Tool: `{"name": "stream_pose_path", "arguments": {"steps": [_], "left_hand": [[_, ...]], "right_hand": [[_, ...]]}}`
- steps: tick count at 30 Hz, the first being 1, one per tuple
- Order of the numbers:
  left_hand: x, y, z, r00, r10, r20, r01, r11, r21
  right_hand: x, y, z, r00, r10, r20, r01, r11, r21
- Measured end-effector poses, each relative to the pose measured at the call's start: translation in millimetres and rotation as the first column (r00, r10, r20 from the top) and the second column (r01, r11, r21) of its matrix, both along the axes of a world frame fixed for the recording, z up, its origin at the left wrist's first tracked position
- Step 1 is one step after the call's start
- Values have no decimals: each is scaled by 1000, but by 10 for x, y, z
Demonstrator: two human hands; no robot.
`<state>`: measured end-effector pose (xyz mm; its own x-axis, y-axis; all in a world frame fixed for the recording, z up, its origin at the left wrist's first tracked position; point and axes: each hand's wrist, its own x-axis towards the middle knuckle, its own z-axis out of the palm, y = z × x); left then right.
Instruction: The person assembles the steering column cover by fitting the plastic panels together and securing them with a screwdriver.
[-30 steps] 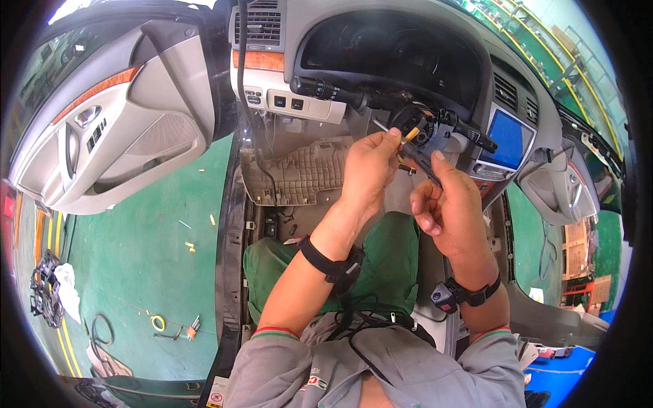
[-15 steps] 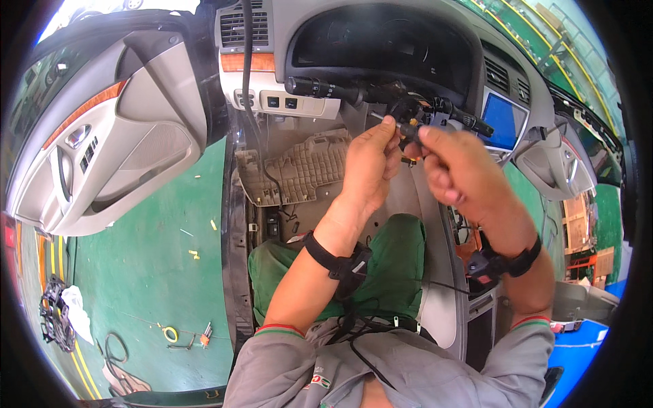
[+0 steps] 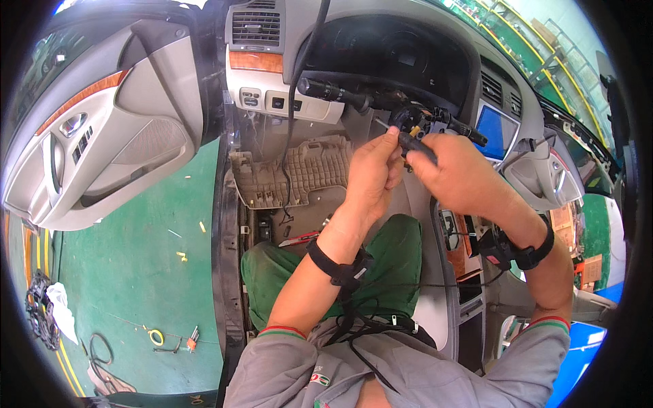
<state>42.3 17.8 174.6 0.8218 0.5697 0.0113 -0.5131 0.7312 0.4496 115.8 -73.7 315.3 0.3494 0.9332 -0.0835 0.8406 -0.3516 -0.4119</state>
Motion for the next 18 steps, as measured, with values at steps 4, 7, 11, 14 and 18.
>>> {"name": "stream_pose_path", "arguments": {"steps": [4,7,11,14,18], "left_hand": [[7,20,-60,998,-60,27,62,996,-62],[23,71,-55,999,-31,-8,30,996,-86],[88,30,-7,998,-3,58,13,988,-155],[74,21,-22,999,-31,41,37,987,-153],[60,19,-23,998,-44,33,48,988,-144]], "right_hand": [[-177,-92,-63,649,406,644,-291,914,-283],[-194,-93,-206,863,221,453,-243,970,-10],[-170,-117,-195,881,-155,-448,185,983,23],[-97,-141,-262,479,-296,-826,333,932,-141],[-201,-205,-303,622,212,754,-234,969,-79]]}}
